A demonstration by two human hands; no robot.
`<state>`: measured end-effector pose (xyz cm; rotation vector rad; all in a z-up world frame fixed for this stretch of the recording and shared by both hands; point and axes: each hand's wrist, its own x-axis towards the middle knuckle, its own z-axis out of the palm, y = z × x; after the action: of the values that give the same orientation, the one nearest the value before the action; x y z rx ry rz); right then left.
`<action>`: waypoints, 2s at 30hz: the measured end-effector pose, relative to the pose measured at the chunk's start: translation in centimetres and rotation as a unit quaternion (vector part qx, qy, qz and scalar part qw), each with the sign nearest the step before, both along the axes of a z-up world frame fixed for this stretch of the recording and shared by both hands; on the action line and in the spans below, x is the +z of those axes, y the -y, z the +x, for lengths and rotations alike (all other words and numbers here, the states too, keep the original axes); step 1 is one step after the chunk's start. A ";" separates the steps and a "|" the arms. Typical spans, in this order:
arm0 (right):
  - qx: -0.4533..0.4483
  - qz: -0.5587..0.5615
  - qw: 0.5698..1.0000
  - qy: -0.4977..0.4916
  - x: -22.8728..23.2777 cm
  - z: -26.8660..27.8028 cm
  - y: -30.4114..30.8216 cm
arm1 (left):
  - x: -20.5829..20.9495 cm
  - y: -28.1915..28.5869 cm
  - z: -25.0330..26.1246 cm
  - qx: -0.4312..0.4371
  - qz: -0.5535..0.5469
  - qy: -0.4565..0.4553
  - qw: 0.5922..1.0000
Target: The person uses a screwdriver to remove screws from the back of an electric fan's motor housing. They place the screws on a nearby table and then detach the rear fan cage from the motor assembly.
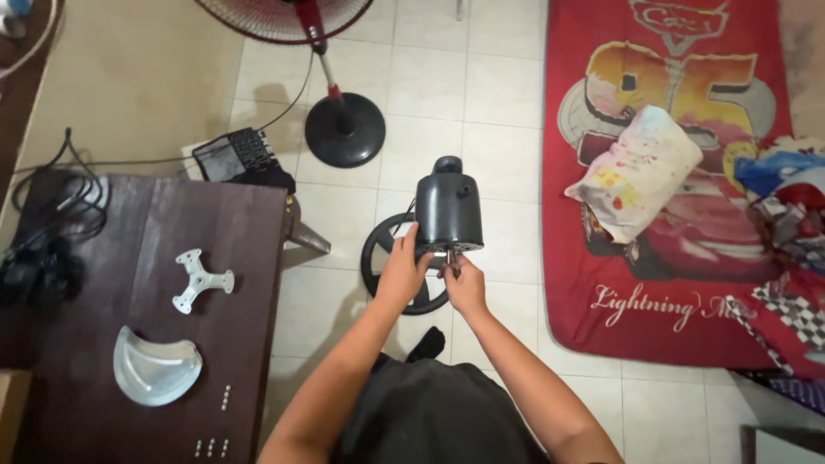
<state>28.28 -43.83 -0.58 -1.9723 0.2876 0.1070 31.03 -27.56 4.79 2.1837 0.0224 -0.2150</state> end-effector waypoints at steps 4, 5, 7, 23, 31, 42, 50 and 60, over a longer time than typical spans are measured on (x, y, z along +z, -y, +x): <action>-0.018 -0.002 1.000 -0.009 0.3 -0.9 0.5 | 1.1 0.3 -0.3 -0.002 -0.007 -0.001 1.000; -0.023 -0.001 1.000 -0.011 0.3 -1.2 0.5 | 1.2 0.2 -0.4 -0.006 0.002 -0.010 1.000; -0.027 -0.001 1.000 -0.014 0.2 -1.6 0.4 | 1.3 -0.2 -0.4 -0.017 0.021 -0.020 0.999; -0.033 -0.165 0.981 -0.094 3.0 -6.6 1.3 | 3.9 -0.9 2.6 -0.273 0.143 0.170 0.936; 0.045 -0.008 0.993 -0.105 3.7 -10.9 1.3 | 3.1 -0.2 2.8 -0.290 0.168 0.122 0.934; 0.026 0.026 0.991 -0.125 10.8 -7.8 -1.1 | 2.2 0.4 3.2 -0.238 0.132 0.091 0.958; 0.030 0.022 0.997 -0.073 9.8 -6.5 0.8 | 1.7 1.2 3.0 -0.221 0.157 0.090 0.958; 0.055 0.019 0.997 -0.047 8.3 -5.9 1.4 | 1.6 1.3 2.4 -0.200 0.188 0.115 0.955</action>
<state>22.40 -45.21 7.72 -1.9473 0.2360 0.2742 33.44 -28.88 6.34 2.5650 -0.5562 -0.1917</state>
